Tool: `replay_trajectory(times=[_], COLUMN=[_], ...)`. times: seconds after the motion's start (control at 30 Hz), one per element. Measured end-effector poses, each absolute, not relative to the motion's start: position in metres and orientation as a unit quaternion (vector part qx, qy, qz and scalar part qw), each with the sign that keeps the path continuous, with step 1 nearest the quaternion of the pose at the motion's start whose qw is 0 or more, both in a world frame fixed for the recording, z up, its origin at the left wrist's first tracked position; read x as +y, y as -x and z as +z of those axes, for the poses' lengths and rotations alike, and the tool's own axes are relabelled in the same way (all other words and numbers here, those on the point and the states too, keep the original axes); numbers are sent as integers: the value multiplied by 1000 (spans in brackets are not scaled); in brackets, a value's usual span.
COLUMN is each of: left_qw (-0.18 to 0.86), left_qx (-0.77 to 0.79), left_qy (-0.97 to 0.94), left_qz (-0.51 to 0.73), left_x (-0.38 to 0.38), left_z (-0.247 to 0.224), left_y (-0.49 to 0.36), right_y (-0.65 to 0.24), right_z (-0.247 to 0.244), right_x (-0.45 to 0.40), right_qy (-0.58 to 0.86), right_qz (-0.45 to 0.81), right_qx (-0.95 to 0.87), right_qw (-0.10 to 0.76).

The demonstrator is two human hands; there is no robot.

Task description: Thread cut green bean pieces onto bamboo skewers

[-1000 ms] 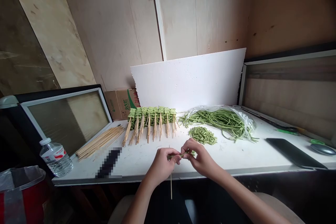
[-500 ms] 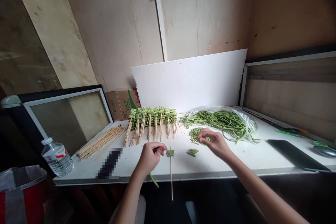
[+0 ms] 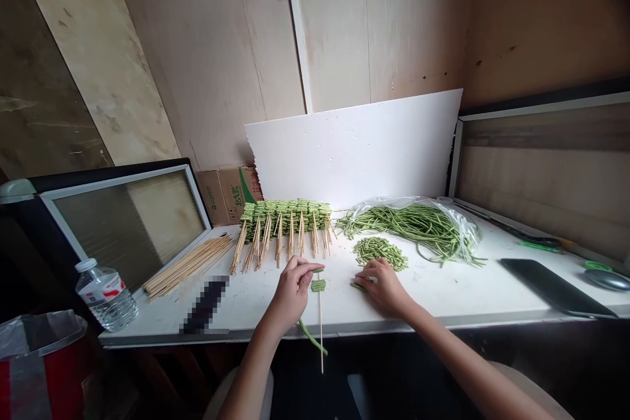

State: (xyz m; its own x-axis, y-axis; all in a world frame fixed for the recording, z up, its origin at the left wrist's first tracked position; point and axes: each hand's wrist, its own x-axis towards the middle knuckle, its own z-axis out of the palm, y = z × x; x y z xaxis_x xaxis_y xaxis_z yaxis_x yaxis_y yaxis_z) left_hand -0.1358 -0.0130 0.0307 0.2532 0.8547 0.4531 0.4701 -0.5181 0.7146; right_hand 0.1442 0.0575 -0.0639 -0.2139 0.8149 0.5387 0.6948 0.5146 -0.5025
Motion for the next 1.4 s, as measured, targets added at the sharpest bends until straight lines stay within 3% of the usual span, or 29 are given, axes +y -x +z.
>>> replay_trajectory(times=[0.17, 0.33, 0.4, 0.67, 0.97, 1.4], left_qw=[265, 288, 299, 359, 276, 300], left_qx=[417, 410, 408, 444, 433, 425], left_qy=[-747, -734, -727, -709, -742, -752], left_qz=[445, 458, 464, 414, 431, 404], left_x=[-13, -14, -15, -18, -26, -39], left_z=[27, 21, 21, 21, 30, 41], left_y=[129, 120, 117, 116, 111, 107], right_y=[-141, -119, -109, -101, -100, -100], right_z=[-42, -13, -8, 6, 11, 22], right_x=[48, 22, 13, 2, -6, -15], right_qy=[472, 342, 301, 331, 348, 308], right_qz=[124, 388, 436, 342, 225, 174], right_qx=[-758, -742, -738, -736, -772, -783], right_qw=[432, 427, 418, 482, 481, 511])
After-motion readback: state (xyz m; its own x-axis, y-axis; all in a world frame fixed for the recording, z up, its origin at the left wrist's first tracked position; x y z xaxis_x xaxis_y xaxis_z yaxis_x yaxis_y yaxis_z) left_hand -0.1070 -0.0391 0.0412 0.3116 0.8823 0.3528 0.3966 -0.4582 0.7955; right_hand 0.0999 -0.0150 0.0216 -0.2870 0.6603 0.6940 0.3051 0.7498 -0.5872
